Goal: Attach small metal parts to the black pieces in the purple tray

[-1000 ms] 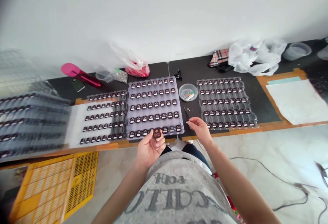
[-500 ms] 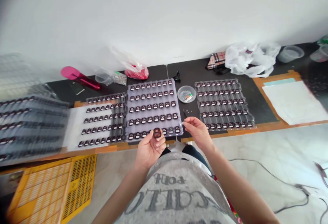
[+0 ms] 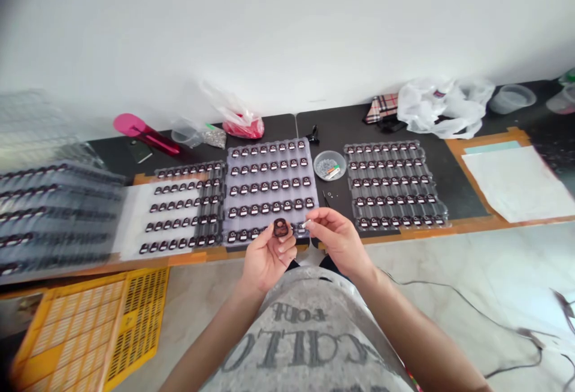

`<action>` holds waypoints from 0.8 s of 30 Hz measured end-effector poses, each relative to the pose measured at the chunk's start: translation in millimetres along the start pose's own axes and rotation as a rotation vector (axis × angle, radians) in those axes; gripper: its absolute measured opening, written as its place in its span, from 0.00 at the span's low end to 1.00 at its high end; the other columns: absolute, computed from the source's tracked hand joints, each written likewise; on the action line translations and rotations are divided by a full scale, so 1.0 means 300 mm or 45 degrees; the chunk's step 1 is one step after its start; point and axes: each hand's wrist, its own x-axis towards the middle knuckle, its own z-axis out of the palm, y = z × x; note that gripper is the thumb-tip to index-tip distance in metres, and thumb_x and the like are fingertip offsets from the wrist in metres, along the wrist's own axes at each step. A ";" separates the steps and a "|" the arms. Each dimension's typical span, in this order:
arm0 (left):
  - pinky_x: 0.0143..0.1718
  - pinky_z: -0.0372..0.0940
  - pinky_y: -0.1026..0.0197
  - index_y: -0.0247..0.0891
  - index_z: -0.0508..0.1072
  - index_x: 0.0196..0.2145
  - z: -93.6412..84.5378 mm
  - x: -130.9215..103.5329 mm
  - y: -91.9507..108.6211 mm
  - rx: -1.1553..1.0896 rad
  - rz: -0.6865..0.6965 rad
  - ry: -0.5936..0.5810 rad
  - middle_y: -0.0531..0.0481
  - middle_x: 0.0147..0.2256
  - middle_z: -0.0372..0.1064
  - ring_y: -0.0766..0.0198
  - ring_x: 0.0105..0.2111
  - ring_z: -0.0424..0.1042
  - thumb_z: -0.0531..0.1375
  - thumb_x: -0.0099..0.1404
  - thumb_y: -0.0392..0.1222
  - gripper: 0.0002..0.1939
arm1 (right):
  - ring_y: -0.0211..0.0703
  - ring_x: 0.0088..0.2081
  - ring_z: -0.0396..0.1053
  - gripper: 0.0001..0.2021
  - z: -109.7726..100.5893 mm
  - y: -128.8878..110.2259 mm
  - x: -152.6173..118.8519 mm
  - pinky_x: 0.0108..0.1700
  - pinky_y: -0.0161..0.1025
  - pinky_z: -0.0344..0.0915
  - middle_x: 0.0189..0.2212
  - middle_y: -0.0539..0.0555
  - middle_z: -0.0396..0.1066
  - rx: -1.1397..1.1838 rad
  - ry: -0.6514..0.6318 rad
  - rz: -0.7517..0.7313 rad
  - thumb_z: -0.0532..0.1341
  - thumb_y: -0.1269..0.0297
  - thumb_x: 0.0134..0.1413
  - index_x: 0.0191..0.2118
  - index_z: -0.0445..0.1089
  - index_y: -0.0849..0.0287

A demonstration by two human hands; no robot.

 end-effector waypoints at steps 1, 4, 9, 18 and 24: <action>0.20 0.52 0.68 0.31 0.69 0.32 0.000 -0.001 0.000 -0.006 0.000 -0.006 0.52 0.24 0.58 0.73 0.20 0.54 0.54 0.61 0.38 0.08 | 0.32 0.27 0.63 0.09 0.005 -0.003 -0.001 0.32 0.32 0.62 0.26 0.47 0.66 0.008 -0.024 -0.003 0.66 0.62 0.43 0.33 0.70 0.56; 0.20 0.53 0.68 0.31 0.69 0.31 0.000 -0.005 0.000 -0.030 0.004 -0.021 0.51 0.24 0.59 0.73 0.20 0.54 0.53 0.62 0.38 0.08 | 0.32 0.28 0.64 0.06 0.013 -0.008 -0.003 0.33 0.33 0.62 0.28 0.48 0.68 0.056 -0.132 -0.024 0.65 0.64 0.45 0.32 0.70 0.56; 0.21 0.53 0.69 0.31 0.69 0.32 -0.002 -0.010 0.000 -0.033 0.013 -0.031 0.51 0.23 0.58 0.72 0.20 0.54 0.52 0.63 0.39 0.09 | 0.37 0.32 0.67 0.04 0.005 -0.013 -0.017 0.37 0.38 0.64 0.30 0.49 0.68 -0.008 -0.215 -0.321 0.63 0.67 0.47 0.31 0.68 0.53; 0.20 0.52 0.69 0.30 0.70 0.32 0.005 -0.013 0.005 0.013 -0.005 -0.001 0.52 0.22 0.55 0.73 0.20 0.53 0.53 0.62 0.40 0.10 | 0.43 0.35 0.67 0.17 -0.008 -0.081 -0.067 0.37 0.44 0.66 0.33 0.52 0.70 -0.749 -0.263 -1.067 0.60 0.79 0.46 0.38 0.72 0.48; 0.20 0.53 0.69 0.30 0.70 0.33 0.006 -0.009 0.003 -0.003 -0.016 0.002 0.52 0.23 0.56 0.73 0.20 0.53 0.52 0.63 0.40 0.11 | 0.44 0.36 0.68 0.14 -0.007 -0.082 -0.064 0.37 0.44 0.66 0.33 0.53 0.70 -0.827 -0.263 -1.015 0.59 0.76 0.48 0.37 0.72 0.49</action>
